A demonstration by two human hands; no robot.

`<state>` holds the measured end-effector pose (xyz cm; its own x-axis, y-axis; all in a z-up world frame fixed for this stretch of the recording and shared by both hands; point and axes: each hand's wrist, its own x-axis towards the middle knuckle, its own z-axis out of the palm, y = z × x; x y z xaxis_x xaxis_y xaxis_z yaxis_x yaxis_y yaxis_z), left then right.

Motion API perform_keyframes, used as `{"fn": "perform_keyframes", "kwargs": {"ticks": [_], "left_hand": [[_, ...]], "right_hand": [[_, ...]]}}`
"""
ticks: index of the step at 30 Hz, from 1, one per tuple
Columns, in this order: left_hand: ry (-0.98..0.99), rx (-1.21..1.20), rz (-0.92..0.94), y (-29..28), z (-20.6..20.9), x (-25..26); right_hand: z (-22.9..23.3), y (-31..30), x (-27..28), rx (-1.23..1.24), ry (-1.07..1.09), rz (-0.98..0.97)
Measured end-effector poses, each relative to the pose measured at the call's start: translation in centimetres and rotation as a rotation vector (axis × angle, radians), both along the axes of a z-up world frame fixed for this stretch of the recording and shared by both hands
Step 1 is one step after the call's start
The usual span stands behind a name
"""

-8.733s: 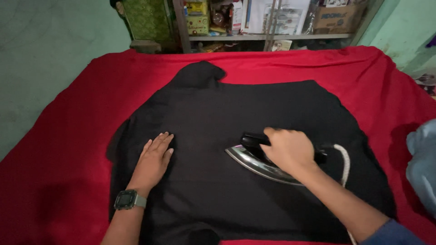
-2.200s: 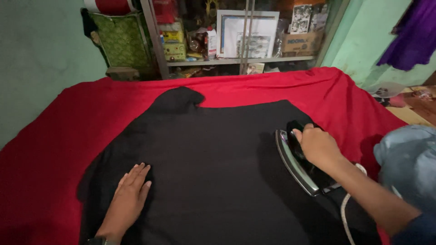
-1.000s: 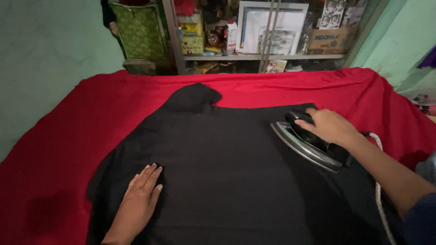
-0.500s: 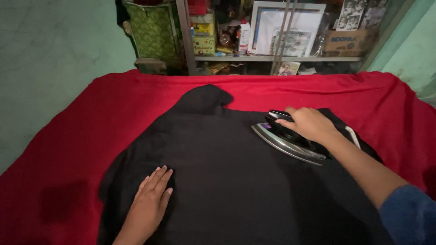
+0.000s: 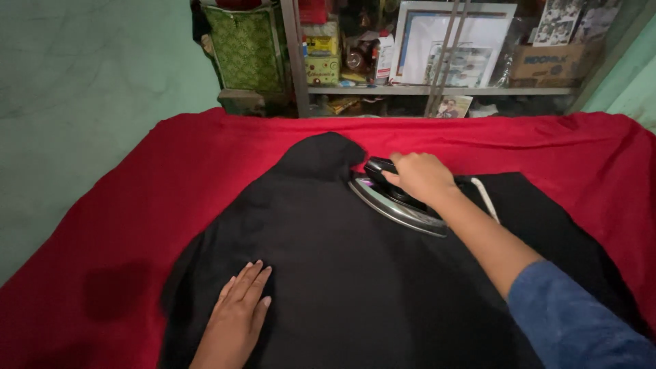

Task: Ironing a black shirt on a bed surface.

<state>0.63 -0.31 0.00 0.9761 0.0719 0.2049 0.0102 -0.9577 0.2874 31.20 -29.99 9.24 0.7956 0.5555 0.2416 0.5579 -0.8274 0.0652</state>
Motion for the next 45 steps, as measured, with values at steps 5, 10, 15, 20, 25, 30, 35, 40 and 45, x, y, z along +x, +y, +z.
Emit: {"fn": "perform_keyframes", "kwargs": {"ticks": [5,10,15,20,25,30,35,40,45], "left_hand": [[0.035,-0.014,0.019,0.1,-0.3,0.2],[0.060,0.001,0.036,0.3,-0.7,0.5],[0.032,-0.019,0.023,0.3,-0.5,0.4],[0.070,0.003,0.015,0.3,-0.5,0.5],[0.121,0.018,0.048,0.1,-0.3,0.6],[0.087,0.008,0.044,0.3,-0.8,0.7],[0.108,0.050,0.050,0.7,-1.6,0.8],[0.068,0.031,0.029,0.7,-1.8,0.9],[0.028,0.039,0.050,0.5,-1.5,0.7]], "right_hand": [[0.1,0.1,-0.3,0.014,-0.050,0.028],[0.1,-1.6,0.2,-0.034,-0.080,0.020],[-0.5,-4.8,1.2,-0.090,-0.098,-0.015],[-0.5,-8.5,1.9,-0.128,-0.127,-0.057],[-0.9,-13.0,3.0,-0.141,-0.109,-0.144],[-0.8,-17.1,3.8,-0.171,-0.054,-0.264],[-1.5,-21.4,4.6,-0.192,-0.017,-0.343],[-0.2,-21.6,3.2,-0.161,0.102,-0.380],[-1.2,-22.2,3.6,-0.140,0.158,-0.299]]}}
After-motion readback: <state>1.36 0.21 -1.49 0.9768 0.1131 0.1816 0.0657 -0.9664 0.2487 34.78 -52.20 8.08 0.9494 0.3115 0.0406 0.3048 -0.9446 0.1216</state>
